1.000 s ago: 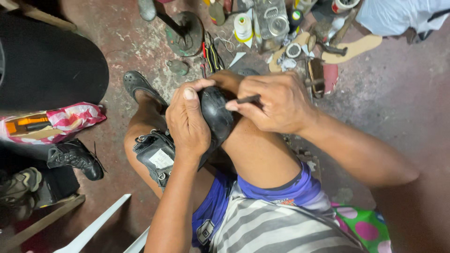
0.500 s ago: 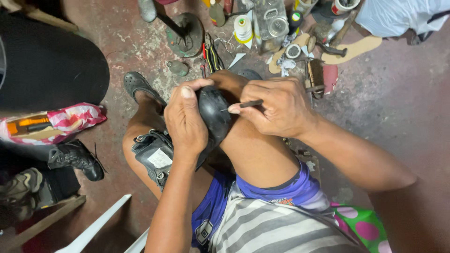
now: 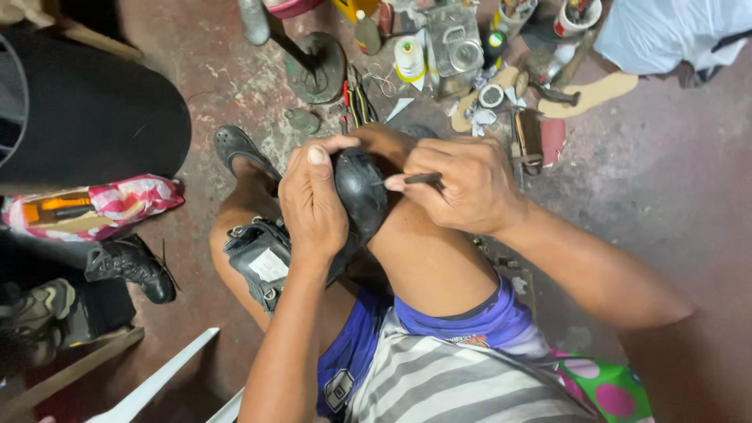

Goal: The person picks up a black shoe and uses a pointed tool to work on the sole and heel area. They then wipe the shoe with a white cloth and continue to scrape and clean the sole with the tool.

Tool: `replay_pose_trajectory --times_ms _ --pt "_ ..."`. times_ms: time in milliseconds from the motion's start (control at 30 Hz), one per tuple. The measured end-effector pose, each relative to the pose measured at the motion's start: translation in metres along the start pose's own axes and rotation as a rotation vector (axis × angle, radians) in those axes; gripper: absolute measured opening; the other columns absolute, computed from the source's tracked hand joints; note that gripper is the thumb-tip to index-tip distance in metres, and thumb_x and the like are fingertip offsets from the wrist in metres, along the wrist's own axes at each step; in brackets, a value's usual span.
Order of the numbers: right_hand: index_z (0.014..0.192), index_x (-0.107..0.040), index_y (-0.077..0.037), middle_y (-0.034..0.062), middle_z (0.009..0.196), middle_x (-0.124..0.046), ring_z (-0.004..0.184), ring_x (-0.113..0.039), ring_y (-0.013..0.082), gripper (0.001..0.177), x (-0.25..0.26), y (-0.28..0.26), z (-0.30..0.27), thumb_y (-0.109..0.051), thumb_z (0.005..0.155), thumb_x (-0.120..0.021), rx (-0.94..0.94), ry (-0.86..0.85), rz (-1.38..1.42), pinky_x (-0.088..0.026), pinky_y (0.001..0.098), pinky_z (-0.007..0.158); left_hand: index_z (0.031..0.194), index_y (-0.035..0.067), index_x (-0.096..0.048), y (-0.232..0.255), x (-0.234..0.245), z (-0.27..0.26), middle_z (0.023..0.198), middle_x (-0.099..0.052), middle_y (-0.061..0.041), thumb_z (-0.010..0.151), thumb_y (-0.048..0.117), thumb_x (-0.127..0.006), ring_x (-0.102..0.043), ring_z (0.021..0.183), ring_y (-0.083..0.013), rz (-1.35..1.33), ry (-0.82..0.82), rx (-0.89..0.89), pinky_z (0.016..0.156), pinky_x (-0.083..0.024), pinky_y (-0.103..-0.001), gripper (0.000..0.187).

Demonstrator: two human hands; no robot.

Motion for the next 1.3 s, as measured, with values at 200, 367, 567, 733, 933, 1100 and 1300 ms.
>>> replay_pose_trajectory --times_ms 200,367,567,733,933,1100,1300 --pt "0.083 -0.065 -0.005 0.0088 0.078 -0.063 0.066 -0.063 0.0285 0.026 0.001 0.004 0.0 -0.02 0.091 -0.084 0.028 0.021 -0.032 -0.048 0.0382 0.061 0.11 0.001 -0.071 -0.003 0.0 0.0 0.108 -0.073 -0.013 0.117 0.036 -0.03 -0.068 0.107 -0.0264 -0.081 0.014 0.0 0.102 -0.048 -0.035 0.054" --pt "0.078 -0.064 -0.006 0.0079 0.071 -0.062 0.062 -0.063 0.0284 0.027 0.003 -0.003 0.0 -0.022 0.087 -0.085 0.074 -0.032 -0.098 -0.046 0.04 0.058 0.111 0.0 -0.071 -0.004 0.001 -0.005 0.109 -0.073 -0.014 0.115 0.034 -0.031 -0.067 0.107 -0.0273 -0.055 0.001 0.017 0.102 -0.049 -0.035 0.053" --pt "0.085 -0.065 -0.004 0.0056 0.07 -0.061 0.06 -0.059 0.0144 0.024 0.019 0.024 -0.013 -0.022 0.098 -0.076 -0.191 0.033 0.123 -0.047 0.0314 0.059 0.129 0.002 -0.063 0.029 0.012 -0.011 0.132 -0.065 -0.016 0.103 0.035 -0.058 -0.062 0.128 -0.0302 -0.033 -0.006 -0.216 0.115 -0.046 -0.04 0.042" --pt "0.087 -0.065 -0.003 0.0042 0.069 -0.059 0.062 -0.055 0.0114 0.025 0.017 0.04 -0.023 -0.023 0.101 -0.072 -0.293 0.012 0.203 -0.047 0.0295 0.059 0.132 0.004 -0.06 0.045 0.007 -0.02 0.134 -0.066 -0.015 0.086 0.016 -0.08 -0.064 0.13 -0.032 0.13 0.019 -0.186 0.116 -0.049 -0.041 0.052" --pt "0.084 -0.065 -0.003 0.0045 0.066 -0.056 0.06 -0.052 0.0114 0.027 0.014 0.044 -0.03 -0.024 0.099 -0.074 -0.31 -0.018 0.182 -0.045 0.0295 0.058 0.128 0.004 -0.06 0.043 0.003 -0.019 0.13 -0.066 -0.015 0.091 0.011 -0.075 -0.065 0.123 -0.0303 0.106 0.082 -0.152 0.113 -0.05 -0.04 0.04" --pt "0.087 -0.066 -0.003 0.0056 0.065 -0.057 0.059 -0.055 0.0145 0.026 0.017 0.037 -0.026 -0.025 0.099 -0.073 -0.324 -0.026 0.175 -0.047 0.0309 0.058 0.115 0.003 -0.067 0.027 0.001 -0.016 0.118 -0.072 -0.013 0.111 0.015 -0.056 -0.069 0.11 -0.0233 -0.11 0.128 0.001 0.107 -0.053 -0.037 0.016" --pt "0.105 -0.064 -0.005 0.01 0.086 -0.068 0.075 -0.07 0.0273 0.013 0.017 0.006 -0.023 -0.012 0.096 -0.069 -0.176 -0.067 0.027 -0.053 0.0381 0.065 0.124 -0.004 -0.065 0.021 0.003 -0.01 0.121 -0.069 -0.017 0.117 0.028 -0.027 -0.064 0.119 -0.028 -0.138 0.054 0.035 0.109 -0.045 -0.037 0.05"
Point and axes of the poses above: each hand's wrist, its own z-axis towards the middle knuckle, its own x-axis out of the back of the hand, y = z × x, the point moved 7 cm from there along z, towards the middle knuckle
